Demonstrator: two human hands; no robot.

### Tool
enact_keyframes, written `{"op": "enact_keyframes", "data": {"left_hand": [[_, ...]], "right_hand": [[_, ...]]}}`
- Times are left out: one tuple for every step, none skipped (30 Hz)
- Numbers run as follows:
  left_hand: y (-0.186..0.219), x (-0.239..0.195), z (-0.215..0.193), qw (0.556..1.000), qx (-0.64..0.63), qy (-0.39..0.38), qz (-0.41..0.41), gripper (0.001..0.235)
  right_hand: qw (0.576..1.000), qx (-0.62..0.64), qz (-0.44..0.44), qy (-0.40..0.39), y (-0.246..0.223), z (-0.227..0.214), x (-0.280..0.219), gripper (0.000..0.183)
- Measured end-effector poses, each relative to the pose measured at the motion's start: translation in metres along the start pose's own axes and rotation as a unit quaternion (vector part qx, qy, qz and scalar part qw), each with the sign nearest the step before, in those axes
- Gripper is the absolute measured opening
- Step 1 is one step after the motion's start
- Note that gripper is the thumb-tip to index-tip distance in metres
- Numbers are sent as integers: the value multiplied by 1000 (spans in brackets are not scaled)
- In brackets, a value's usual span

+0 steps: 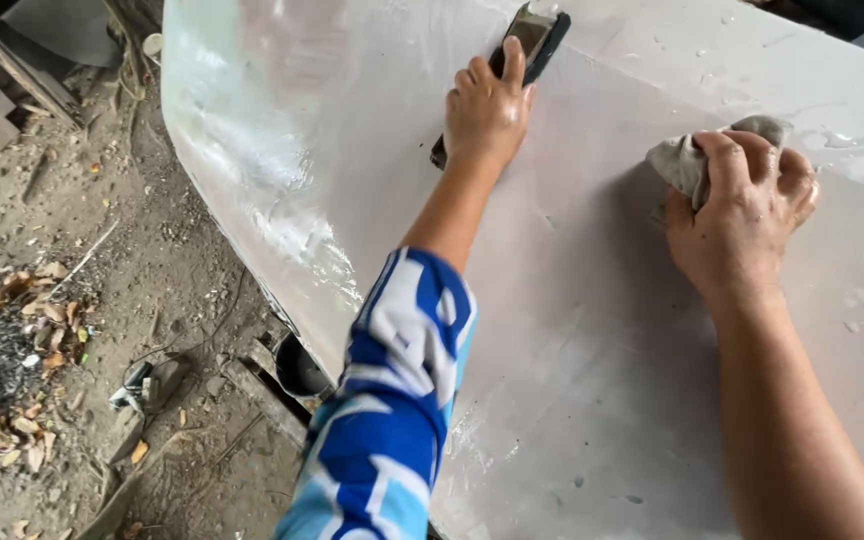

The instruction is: The person uses a sanding block to smooth the surface of a car hood, repeatedly wiping the area with a cloth to remove residue. The person occasionally dips the sanding block into a bucket of water to keep it wet during the process.

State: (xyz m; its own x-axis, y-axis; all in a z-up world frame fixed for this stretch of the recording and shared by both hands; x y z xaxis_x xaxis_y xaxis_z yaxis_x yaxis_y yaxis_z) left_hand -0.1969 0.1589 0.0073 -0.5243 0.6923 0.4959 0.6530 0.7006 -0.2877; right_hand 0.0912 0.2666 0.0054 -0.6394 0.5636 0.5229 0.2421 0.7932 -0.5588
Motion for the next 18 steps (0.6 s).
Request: {"op": "enact_keyframes", "data": {"left_hand": [[7,-16,-17,999,-6,21,24,72],[11,-35,-34,998,-9,40,49,75],[11,-65,-49,998,-8,37,48,75],[14,-92,-65,997,-14,35,67,79],[17,-118,-80,996,-19,33,86,83],[14,-117,-75,995,-20,32,88,83],[12,-116,-72,993,-22,46,102,81],[11,-113,-70,991,-25,61,117,79],[4,-78,-50,990,-27,63,120,79],[-7,-45,-27,995,-6,50,81,76],[-18,-14,-4,998,15,36,43,73],[-16,-15,-3,998,16,30,49,73],[-16,-15,-6,998,24,40,38,73],[-18,-12,-10,998,32,55,23,73],[-13,-50,-33,998,35,52,25,73],[-2,-83,-56,996,20,51,63,78],[7,-116,-78,994,6,50,102,83],[6,-120,-81,994,8,51,101,83]], "right_hand": [[1000,11,-1,2,0,-2,0,46],[1000,25,0,3,0,-2,0,46],[1000,26,0,0,-2,-2,-1,46],[1000,22,3,-1,-2,-2,0,45],[1000,18,7,-1,-2,-2,1,45],[1000,17,9,0,2,1,-1,45],[1000,11,0,2,4,4,-3,46],[1000,4,-11,7,6,6,-4,47],[1000,1,-8,10,6,4,1,47],[1000,-1,-8,11,4,3,1,47],[1000,-3,-8,12,3,3,0,48],[1000,1,1,10,4,1,-2,48],[1000,17,-3,11,2,-1,-4,48],[999,34,-13,14,1,-5,0,47],[999,37,-10,14,-1,-4,-4,47],[999,28,-12,21,-3,-5,-2,48],[999,18,-14,28,-5,-6,1,48],[999,19,-16,30,-2,-4,0,48]]}}
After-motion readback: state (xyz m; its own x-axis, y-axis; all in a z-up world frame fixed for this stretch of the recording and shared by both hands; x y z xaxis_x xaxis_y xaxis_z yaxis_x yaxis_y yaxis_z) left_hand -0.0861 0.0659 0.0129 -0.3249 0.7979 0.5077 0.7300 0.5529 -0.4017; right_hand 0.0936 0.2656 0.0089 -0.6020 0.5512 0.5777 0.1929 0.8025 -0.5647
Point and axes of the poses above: each hand's wrist, its own x-axis towards the middle knuckle, its own z-axis out of the palm, y = z × x, the point moved 7 cm from there along x, towards the middle knuckle, and after that the axes turned 11 degrees about x, right-handed, at the moved point
